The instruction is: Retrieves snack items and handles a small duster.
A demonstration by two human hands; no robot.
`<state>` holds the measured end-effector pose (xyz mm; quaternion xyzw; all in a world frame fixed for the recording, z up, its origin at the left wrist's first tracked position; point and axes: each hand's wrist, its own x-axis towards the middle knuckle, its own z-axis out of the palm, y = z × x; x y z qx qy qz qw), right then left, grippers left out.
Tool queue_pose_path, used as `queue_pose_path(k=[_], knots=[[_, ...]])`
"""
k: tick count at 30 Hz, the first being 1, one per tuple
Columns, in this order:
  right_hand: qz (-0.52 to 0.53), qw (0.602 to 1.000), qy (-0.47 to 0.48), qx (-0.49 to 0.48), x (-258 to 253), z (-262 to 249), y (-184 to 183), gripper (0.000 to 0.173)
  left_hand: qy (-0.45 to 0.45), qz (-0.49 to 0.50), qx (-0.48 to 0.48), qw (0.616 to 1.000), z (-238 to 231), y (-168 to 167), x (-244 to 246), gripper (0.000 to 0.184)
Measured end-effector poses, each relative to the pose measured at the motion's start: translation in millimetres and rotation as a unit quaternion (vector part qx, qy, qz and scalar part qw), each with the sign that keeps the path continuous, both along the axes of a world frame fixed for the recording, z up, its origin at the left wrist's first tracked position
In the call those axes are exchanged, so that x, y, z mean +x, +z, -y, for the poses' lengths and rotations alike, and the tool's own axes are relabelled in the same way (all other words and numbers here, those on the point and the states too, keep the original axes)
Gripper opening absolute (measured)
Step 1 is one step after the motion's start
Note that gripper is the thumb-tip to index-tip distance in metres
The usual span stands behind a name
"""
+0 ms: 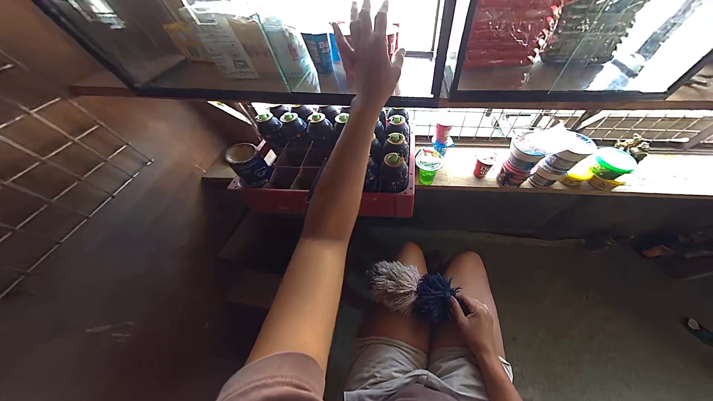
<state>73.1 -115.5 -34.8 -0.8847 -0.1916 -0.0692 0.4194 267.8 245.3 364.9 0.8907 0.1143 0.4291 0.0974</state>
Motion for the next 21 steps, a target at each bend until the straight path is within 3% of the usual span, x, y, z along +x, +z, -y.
queue_pose_path(k=[2, 4, 6, 7, 9, 11, 14, 17, 19, 21], knots=[[0.001, 1.000, -0.003, -0.002, 0.7, -1.2, -0.5, 0.039, -0.122, 0.158, -0.058, 0.978, 39.0, -10.7, -19.3, 0.046], [-0.006, 1.000, 0.000, -0.004, 0.7, -0.7, -1.0, 0.039, -0.312, 0.245, -0.118, 0.910, 85.2, -34.7, -34.0, 0.024], [-0.008, 1.000, 0.007, 0.003, 1.5, -0.5, -1.9, 0.038, -0.449, 0.196, -0.169, 0.855, 129.1, -71.4, -33.9, 0.019], [-0.006, 1.000, 0.007, 0.004, 1.5, -0.5, -2.2, 0.037, -0.472, 0.136, -0.201, 0.848, 147.5, -92.9, -25.6, 0.020], [-0.006, 1.000, 0.005, 0.004, 0.8, 0.1, -1.8, 0.036, -0.461, -0.008, -0.284, 0.841, 172.3, -139.0, 5.4, 0.035], [-0.010, 1.000, 0.001, 0.004, 0.6, -0.3, -1.0, 0.033, -0.382, -0.106, -0.361, 0.844, 181.9, -185.1, 45.8, 0.059], [-0.026, 1.000, -0.006, 0.001, 0.1, -1.3, 2.2, 0.030, -0.244, -0.140, -0.404, 0.871, 184.1, -245.7, 100.0, 0.087], [-0.012, 1.000, -0.003, 0.006, -0.7, -1.3, -0.4, 0.029, -0.207, -0.185, -0.440, 0.854, 188.9, -279.0, 132.6, 0.120], [-0.004, 1.000, 0.006, 0.016, 0.6, -3.3, -1.9, 0.029, -0.207, -0.220, -0.422, 0.855, 185.9, -280.8, 141.5, 0.118], [-0.002, 1.000, 0.011, 0.018, 1.7, -2.8, -4.2, 0.030, -0.201, -0.264, -0.384, 0.861, 181.2, -275.6, 142.8, 0.090]])
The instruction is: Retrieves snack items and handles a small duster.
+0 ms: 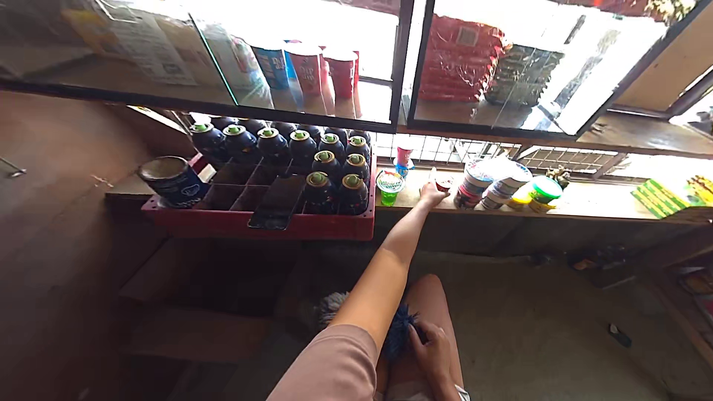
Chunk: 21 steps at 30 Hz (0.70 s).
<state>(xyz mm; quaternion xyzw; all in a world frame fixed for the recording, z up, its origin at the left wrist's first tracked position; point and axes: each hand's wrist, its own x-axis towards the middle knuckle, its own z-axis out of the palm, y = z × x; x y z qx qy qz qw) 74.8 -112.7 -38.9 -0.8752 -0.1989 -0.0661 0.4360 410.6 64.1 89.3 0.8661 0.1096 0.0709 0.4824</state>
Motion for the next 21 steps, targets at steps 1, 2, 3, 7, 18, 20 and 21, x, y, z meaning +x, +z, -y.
queue_pose_path(k=[1, 2, 3, 7, 18, 20, 21], knots=[[0.000, 1.000, 0.001, 0.003, 0.6, 0.8, -1.9, 0.030, -0.004, -0.013, 0.018, 1.000, -1.8, 2.1, -0.4, 0.081], [-0.003, 1.000, 0.001, 0.009, 0.9, 1.7, -4.2, 0.031, 0.000, -0.018, 0.031, 0.999, -3.1, 1.2, -0.5, 0.073], [-0.005, 1.000, 0.001, 0.014, 1.1, 2.6, -5.7, 0.031, 0.002, -0.016, 0.037, 0.999, -4.1, -1.2, -1.7, 0.074], [-0.046, 0.997, 0.010, 0.063, 0.5, 5.9, -2.2, 0.031, -0.084, 0.018, -0.005, 0.996, -2.8, 20.5, -59.4, 0.079], [-0.189, 0.941, -0.020, 0.281, 11.2, 29.9, 26.5, 0.026, -0.212, 0.238, -0.204, 0.925, -83.7, 100.2, -371.9, 0.063], [-0.184, 0.921, -0.012, 0.344, 17.3, 37.6, 49.0, 0.021, -0.052, 0.221, -0.173, 0.958, -84.8, 86.8, -398.5, 0.067], [-0.165, 0.913, 0.014, 0.374, 17.6, 39.9, 65.6, 0.018, 0.006, 0.187, -0.143, 0.972, -83.7, 77.5, -404.6, 0.070]])
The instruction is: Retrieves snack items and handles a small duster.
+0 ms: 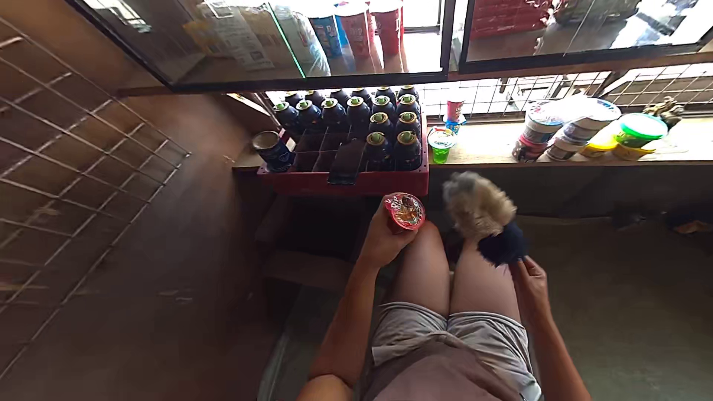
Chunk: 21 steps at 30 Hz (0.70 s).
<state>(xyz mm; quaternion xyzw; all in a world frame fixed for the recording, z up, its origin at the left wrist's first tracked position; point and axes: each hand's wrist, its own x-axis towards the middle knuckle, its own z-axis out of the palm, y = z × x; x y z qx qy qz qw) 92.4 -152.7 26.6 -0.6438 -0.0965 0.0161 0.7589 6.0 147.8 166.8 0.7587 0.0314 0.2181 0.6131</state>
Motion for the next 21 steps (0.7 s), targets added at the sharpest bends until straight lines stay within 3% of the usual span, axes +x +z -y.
queue_pose_path(k=[2, 4, 6, 8, 10, 12, 13, 16, 18, 19, 21], knots=[[0.084, 0.995, 0.052, 0.025, -2.8, 0.5, 31.8, 0.016, 0.044, -0.057, 0.042, 0.997, 6.0, -20.7, -7.5, 0.071], [0.183, 0.976, 0.096, -0.069, -3.5, 1.4, 54.8, 0.015, 0.049, -0.105, 0.044, 0.992, 24.2, -25.5, -23.4, 0.064], [0.249, 0.939, 0.012, -0.239, 1.9, 5.7, 66.2, 0.026, 0.040, -0.093, 0.022, 0.995, 40.9, -20.0, -21.7, 0.055], [0.237, 0.889, -0.130, -0.370, 3.2, 15.8, 80.3, 0.032, -0.008, 0.040, -0.019, 0.999, 51.7, -13.5, -8.1, 0.066], [0.223, 0.897, -0.177, -0.337, 3.0, 28.4, 88.1, 0.028, -0.023, 0.087, -0.028, 0.996, 56.7, -7.8, -1.3, 0.070], [0.243, 0.949, -0.087, -0.178, -3.0, 29.8, 90.8, 0.018, 0.002, 0.058, -0.013, 0.998, 56.2, -4.2, 2.4, 0.068], [0.258, 0.950, -0.045, -0.170, -6.8, 28.2, 93.0, 0.019, 0.021, 0.033, 0.003, 0.999, 55.8, -3.6, 1.7, 0.067], [0.279, 0.875, -0.124, -0.376, -1.3, 29.8, 96.9, 0.033, 0.000, 0.035, -0.040, 0.999, 58.3, -0.1, -0.7, 0.065], [0.253, 0.857, -0.186, -0.409, 2.5, 35.9, 102.2, 0.031, -0.029, 0.070, -0.068, 0.995, 60.9, 1.8, -2.9, 0.071], [0.266, 0.876, -0.187, -0.356, 4.0, 36.1, 102.5, 0.028, -0.022, 0.069, -0.059, 0.996, 60.4, 2.9, -2.5, 0.070], [0.301, 0.931, -0.076, -0.190, -0.1, 27.6, 98.1, 0.021, 0.024, 0.009, -0.019, 0.999, 58.3, 3.7, -2.2, 0.066]])
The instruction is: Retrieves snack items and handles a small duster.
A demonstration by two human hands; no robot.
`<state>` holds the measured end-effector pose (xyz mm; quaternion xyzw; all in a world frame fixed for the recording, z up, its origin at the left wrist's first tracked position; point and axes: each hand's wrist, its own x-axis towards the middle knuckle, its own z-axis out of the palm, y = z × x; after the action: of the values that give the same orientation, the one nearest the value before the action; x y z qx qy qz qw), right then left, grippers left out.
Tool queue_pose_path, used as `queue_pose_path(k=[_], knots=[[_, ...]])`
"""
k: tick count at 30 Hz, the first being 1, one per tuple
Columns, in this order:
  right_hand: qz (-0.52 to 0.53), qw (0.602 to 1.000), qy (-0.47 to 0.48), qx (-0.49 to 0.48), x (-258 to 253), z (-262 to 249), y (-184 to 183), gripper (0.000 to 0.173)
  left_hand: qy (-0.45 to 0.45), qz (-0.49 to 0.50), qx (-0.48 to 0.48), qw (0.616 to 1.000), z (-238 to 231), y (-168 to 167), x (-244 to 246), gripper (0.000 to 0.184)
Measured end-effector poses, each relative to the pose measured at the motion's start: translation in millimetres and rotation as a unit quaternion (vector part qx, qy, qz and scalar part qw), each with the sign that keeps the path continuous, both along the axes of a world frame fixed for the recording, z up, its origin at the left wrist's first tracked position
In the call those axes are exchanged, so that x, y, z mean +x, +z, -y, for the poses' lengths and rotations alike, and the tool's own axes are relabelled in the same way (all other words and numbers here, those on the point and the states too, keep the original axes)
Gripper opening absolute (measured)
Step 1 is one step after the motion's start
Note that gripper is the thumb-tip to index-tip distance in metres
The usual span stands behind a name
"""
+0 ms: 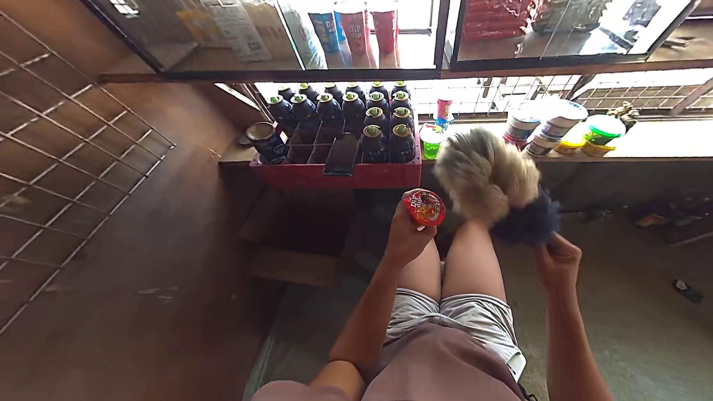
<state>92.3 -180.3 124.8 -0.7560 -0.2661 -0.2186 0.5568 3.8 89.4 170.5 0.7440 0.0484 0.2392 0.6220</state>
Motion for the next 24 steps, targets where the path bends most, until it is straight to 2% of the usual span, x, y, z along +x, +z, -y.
queue_pose_path(k=[1, 2, 3, 4, 5, 7, 8, 9, 11, 13, 14, 16, 18, 19, 21, 24], knots=[[-0.001, 0.999, 0.044, -0.006, -5.1, -6.0, -2.7, 0.023, 0.020, -0.034, 0.004, 0.999, -0.1, 0.1, -2.6, 0.064], [0.003, 0.998, 0.024, -0.051, -8.2, -11.5, -5.7, 0.027, 0.035, -0.047, -0.023, 0.998, 1.2, 1.6, -6.9, 0.063], [0.008, 0.993, -0.038, -0.110, -9.5, -14.2, -7.3, 0.030, 0.038, 0.002, -0.077, 0.996, 1.5, 1.3, -6.6, 0.060], [0.003, 0.979, -0.113, -0.170, -10.3, -15.3, -6.2, 0.033, 0.011, 0.093, -0.169, 0.981, 0.1, -2.2, -4.9, 0.060], [-0.022, 0.959, -0.166, -0.228, -9.7, -14.0, -3.9, 0.035, -0.039, 0.181, -0.265, 0.946, -2.0, -3.8, -2.3, 0.058], [-0.095, 0.930, -0.160, -0.317, -11.5, -10.6, 3.0, 0.038, -0.094, 0.285, -0.357, 0.885, -7.5, 2.9, 2.7, 0.051], [-0.119, 0.927, -0.119, -0.334, -14.8, -10.1, 6.4, 0.036, -0.099, 0.310, -0.340, 0.882, -11.6, 5.0, 5.3, 0.050], [-0.122, 0.937, -0.072, -0.320, -18.2, -10.1, 8.7, 0.035, -0.084, 0.315, -0.287, 0.901, -16.0, 4.2, 7.9, 0.052], [-0.087, 0.976, -0.015, -0.200, -20.7, -10.2, 7.5, 0.032, -0.005, 0.279, -0.119, 0.953, -19.9, -0.5, 9.4, 0.062], [-0.065, 0.997, -0.013, -0.045, -18.1, -12.1, 13.8, 0.027, 0.041, 0.261, -0.037, 0.964, -11.0, -3.3, 6.1, 0.071], [-0.058, 0.998, -0.023, -0.019, -16.0, -10.7, 16.5, 0.026, 0.046, 0.262, -0.035, 0.963, -5.3, -5.9, 3.8, 0.071], [-0.063, 0.988, -0.074, -0.122, -19.5, -3.0, 22.3, 0.034, 0.048, 0.276, -0.052, 0.959, 4.4, -11.6, 0.9, 0.070], [-0.085, 0.975, -0.019, -0.205, -25.4, 2.0, 21.6, 0.038, 0.067, 0.267, -0.028, 0.961, 5.1, -16.4, 1.5, 0.069], [-0.094, 0.974, 0.021, -0.206, -25.9, 3.0, 16.0, 0.036, 0.078, 0.253, -0.006, 0.964, 1.3, -17.7, 2.8, 0.069], [-0.122, 0.980, 0.082, -0.131, -20.8, -1.2, 6.5, 0.029, 0.101, 0.220, 0.029, 0.970, -9.7, -9.4, 5.9, 0.067], [-0.187, 0.970, 0.139, -0.064, -12.4, -18.9, -14.4, 0.023, 0.141, 0.206, 0.006, 0.968, -27.2, 25.6, 10.9, 0.062]])
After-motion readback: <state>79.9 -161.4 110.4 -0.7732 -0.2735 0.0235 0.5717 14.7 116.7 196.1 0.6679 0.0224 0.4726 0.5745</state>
